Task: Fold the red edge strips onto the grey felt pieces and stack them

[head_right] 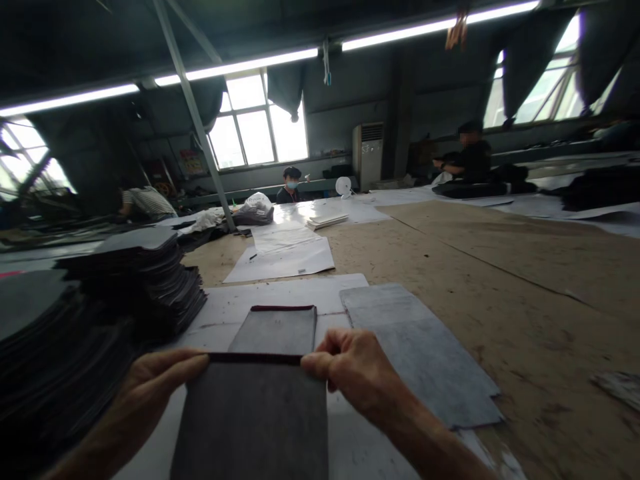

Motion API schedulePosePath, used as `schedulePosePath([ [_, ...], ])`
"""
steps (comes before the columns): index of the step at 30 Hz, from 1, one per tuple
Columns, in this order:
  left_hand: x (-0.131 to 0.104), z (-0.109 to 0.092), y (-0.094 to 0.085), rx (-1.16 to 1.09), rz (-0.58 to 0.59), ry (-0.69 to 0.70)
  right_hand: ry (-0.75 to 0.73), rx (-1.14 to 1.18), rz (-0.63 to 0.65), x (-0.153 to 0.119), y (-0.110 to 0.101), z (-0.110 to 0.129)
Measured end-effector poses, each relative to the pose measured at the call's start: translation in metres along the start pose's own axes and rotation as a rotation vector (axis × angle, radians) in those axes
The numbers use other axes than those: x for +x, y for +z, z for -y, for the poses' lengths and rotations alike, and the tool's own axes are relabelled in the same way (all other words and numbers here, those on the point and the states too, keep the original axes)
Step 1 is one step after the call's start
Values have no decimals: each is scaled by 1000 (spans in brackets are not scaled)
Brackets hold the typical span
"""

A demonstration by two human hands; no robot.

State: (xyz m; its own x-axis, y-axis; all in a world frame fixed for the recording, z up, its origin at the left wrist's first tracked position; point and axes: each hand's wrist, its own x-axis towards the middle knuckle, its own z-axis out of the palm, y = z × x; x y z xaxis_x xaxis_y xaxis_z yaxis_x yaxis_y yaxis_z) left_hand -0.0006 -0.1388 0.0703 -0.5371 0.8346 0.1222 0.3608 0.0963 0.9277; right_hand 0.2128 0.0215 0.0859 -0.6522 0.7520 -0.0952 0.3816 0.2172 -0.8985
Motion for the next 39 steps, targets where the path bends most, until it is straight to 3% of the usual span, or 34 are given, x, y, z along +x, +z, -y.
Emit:
schedulePosePath([
  [4,58,-1,-3,114,19,31,10,-123,-77,46,-1,11],
  [9,123,31,14,296,-3,-7,55,-415,-205,98,17,2],
  [12,139,48,23,434,-43,-11,68,-564,-244,116,25,-6],
  [18,141,62,35,659,-127,39,60,-741,-288,125,38,-17],
  [24,141,69,37,701,-121,162,-70,-833,-360,112,49,-16],
  [28,145,73,34,653,-139,240,-101,-859,-412,98,39,-9],
  [31,144,72,31,608,-247,269,-127,-869,-390,66,21,-9],
  [34,129,64,29,566,-307,312,-148,-893,-360,16,-5,-24],
  [37,97,47,40,543,-204,422,-170,-926,-336,-29,-35,-52],
  [39,70,33,54,536,-95,505,-262,-914,-335,-46,-52,-70],
])
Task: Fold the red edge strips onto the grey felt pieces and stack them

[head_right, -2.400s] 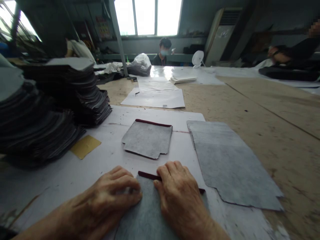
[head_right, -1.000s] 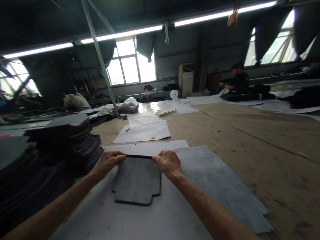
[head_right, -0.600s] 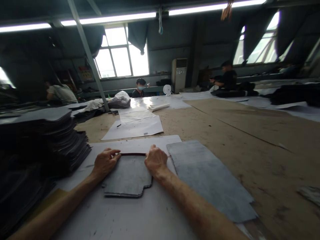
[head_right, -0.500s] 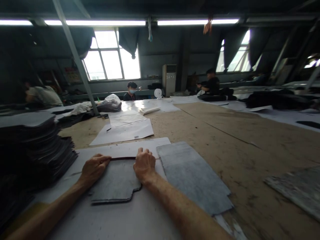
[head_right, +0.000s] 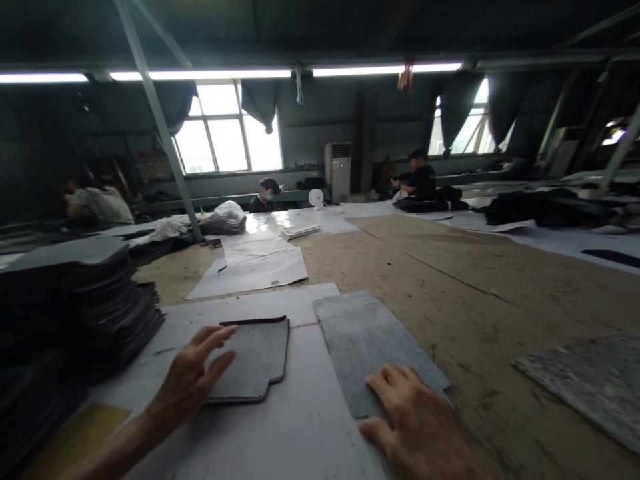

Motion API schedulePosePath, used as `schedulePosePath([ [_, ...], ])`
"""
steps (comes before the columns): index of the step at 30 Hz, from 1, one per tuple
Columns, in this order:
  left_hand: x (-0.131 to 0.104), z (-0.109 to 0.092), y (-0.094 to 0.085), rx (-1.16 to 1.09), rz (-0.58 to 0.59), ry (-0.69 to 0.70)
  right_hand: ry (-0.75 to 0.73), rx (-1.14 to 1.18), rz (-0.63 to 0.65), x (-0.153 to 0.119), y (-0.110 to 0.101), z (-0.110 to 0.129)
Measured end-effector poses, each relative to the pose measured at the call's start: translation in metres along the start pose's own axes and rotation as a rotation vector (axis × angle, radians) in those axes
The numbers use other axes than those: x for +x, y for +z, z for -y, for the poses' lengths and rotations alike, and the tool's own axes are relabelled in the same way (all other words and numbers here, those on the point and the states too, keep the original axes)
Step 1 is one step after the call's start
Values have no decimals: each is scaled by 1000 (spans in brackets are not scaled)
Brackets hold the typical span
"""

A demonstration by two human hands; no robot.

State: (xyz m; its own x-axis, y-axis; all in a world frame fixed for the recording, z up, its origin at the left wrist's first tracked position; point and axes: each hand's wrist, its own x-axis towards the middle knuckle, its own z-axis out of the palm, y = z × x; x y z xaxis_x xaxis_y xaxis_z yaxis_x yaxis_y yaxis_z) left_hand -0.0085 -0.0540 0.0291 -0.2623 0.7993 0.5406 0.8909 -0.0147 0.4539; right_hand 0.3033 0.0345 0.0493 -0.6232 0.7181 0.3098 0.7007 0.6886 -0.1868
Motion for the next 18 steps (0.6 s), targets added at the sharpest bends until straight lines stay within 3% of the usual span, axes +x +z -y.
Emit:
schedulePosePath([
  [4,-26,-64,11,-105,185,288,-143,94,-20,-8,2,-23],
  [7,-35,-97,24,-179,306,418,-199,166,5,-3,4,-27],
  [10,-37,-114,36,-237,356,435,-198,218,42,-2,2,-33],
  [15,-35,-125,49,-245,435,431,-177,333,98,-2,-3,-46],
  [18,-31,-131,55,-216,451,476,-139,383,67,0,4,-49],
])
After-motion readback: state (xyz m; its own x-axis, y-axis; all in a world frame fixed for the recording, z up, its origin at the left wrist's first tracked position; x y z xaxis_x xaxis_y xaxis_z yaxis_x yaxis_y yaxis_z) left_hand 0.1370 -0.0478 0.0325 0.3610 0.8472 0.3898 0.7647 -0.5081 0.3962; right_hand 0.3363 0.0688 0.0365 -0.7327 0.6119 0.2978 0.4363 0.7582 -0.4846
